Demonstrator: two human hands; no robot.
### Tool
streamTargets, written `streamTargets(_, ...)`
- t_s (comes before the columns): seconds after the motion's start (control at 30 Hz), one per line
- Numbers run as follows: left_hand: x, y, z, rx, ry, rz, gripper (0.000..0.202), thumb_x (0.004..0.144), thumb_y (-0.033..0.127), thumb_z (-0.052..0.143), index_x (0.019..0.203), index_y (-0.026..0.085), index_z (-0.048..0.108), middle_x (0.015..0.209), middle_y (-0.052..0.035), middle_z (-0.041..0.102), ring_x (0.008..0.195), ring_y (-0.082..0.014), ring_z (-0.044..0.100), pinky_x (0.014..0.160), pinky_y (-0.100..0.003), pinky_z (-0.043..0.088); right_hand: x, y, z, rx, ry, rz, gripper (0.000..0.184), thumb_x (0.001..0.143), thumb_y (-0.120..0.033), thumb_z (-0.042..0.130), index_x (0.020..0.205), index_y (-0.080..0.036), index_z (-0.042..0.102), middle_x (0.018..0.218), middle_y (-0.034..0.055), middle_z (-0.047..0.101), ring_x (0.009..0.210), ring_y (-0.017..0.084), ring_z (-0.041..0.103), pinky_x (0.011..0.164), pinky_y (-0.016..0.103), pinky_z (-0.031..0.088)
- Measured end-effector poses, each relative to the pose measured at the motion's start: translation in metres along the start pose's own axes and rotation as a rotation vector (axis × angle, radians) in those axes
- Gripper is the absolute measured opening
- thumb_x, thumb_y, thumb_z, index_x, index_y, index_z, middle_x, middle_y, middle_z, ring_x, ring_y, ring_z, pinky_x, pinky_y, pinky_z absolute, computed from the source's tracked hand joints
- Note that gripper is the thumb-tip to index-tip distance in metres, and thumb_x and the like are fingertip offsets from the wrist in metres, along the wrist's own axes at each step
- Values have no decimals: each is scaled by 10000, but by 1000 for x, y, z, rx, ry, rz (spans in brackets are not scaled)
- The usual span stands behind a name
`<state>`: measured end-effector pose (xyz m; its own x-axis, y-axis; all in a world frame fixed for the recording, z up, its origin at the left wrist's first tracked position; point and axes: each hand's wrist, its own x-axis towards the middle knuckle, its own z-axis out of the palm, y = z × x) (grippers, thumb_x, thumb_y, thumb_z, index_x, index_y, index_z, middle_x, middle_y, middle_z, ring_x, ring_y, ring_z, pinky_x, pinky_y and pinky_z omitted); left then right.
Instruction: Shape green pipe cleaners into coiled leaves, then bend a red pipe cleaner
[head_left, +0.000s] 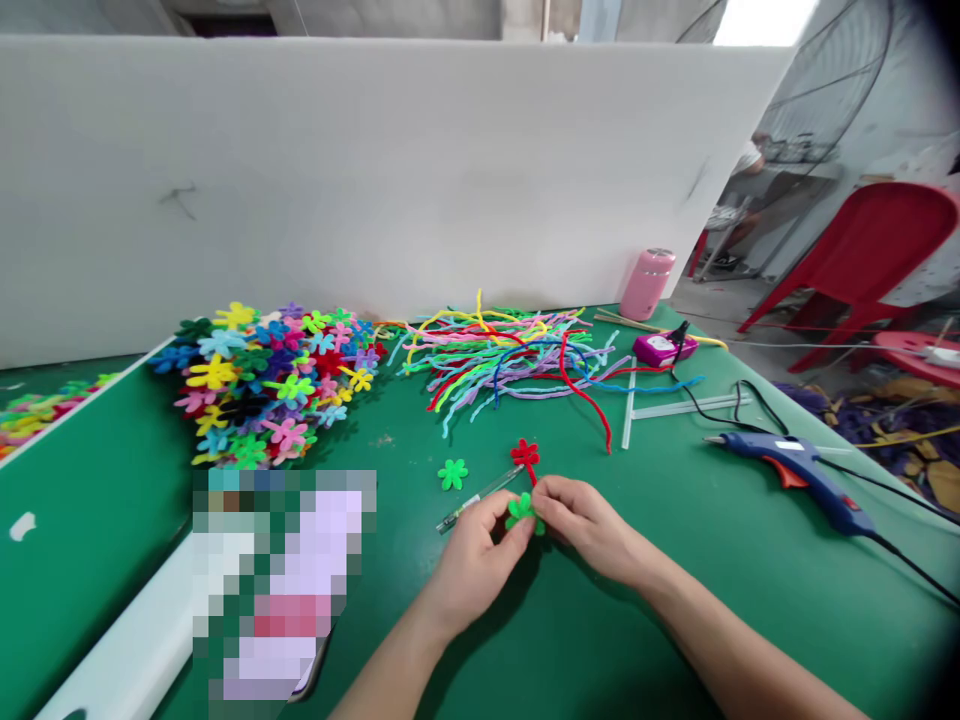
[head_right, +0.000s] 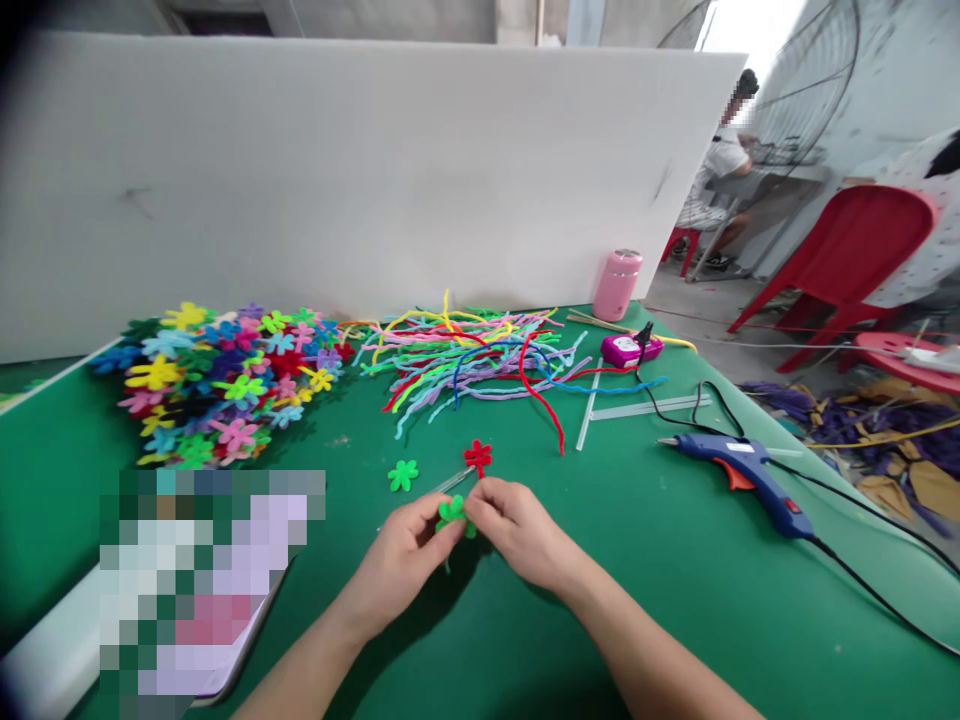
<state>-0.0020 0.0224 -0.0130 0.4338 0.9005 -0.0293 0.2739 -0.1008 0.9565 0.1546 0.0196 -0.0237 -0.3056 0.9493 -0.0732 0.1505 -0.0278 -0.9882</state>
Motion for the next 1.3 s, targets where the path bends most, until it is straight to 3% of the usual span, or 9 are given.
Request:
streamTargets(0.1,2,1,-4,-389,-82,-174,170,791,311,532,735,152,554,618,31,454,557,-95,398,530,-217,321,-2,-3,-3,119,23,-38,286,866,-414,407,777,-168,523,589,-41,426,513,93,377,486,214,293)
streamTargets(0.23,1,3,-6,-675,-95,-265,182,715,301,637,707,136,561,639,24,456,549,-78,396,506,-209,297,-4,-8,-8,-3,29,-190,172,834,-314,512,913,-174,573,744,8,523,643,117,461,589,236,376)
streamTargets(0.37,1,3,-6,-830,-162,-291,167,708,274,647,689,127,568,622,14,463,509,-70,387,484,-219,276,-5,-8,-10,-160,48,-341,110,796,-229,570,891,-196,616,787,33,573,676,134,503,618,263,414)
streamTargets(0.53,2,2,-7,-868,-199,-309,177,731,291,622,678,136,556,555,28,438,482,-74,377,492,-228,272,-5,-7,-10,-215,80,-410,95,790,-240,581,861,-209,635,777,44,592,690,150,539,612,277,438)
streamTargets(0.67,1,3,-7,-682,-115,-236,175,758,295,593,698,140,537,621,22,446,552,-87,382,517,-227,285,-5,-7,-11,-196,68,-371,125,773,-252,596,884,-205,629,785,38,583,665,141,515,607,267,431)
streamTargets(0.8,0,5,-7,-340,2,-122,221,784,304,554,632,151,502,557,50,394,546,-91,349,522,-225,269,-4,-8,-11,-181,59,-274,110,783,-243,575,861,-179,619,768,24,568,649,128,485,605,250,403)
streamTargets(0.87,0,4,-6,-283,23,-109,234,781,305,551,612,155,489,543,56,389,536,-90,347,517,-223,268,-4,-8,-11,-157,46,-227,112,805,-256,545,822,-168,612,720,12,553,639,125,471,590,242,383)
streamTargets(1.13,0,2,3,-625,24,-243,210,735,305,609,659,148,493,557,53,428,494,-68,358,482,-210,280,-1,2,2,256,40,-64,203,791,-338,568,722,-146,576,616,-25,491,570,92,423,555,223,328)
streamTargets(1.3,1,2,3,-803,17,-313,179,708,257,648,674,133,523,522,49,439,479,-62,375,470,-204,280,3,3,-4,312,147,14,280,796,-406,547,853,-147,639,613,-14,534,536,88,423,503,211,304)
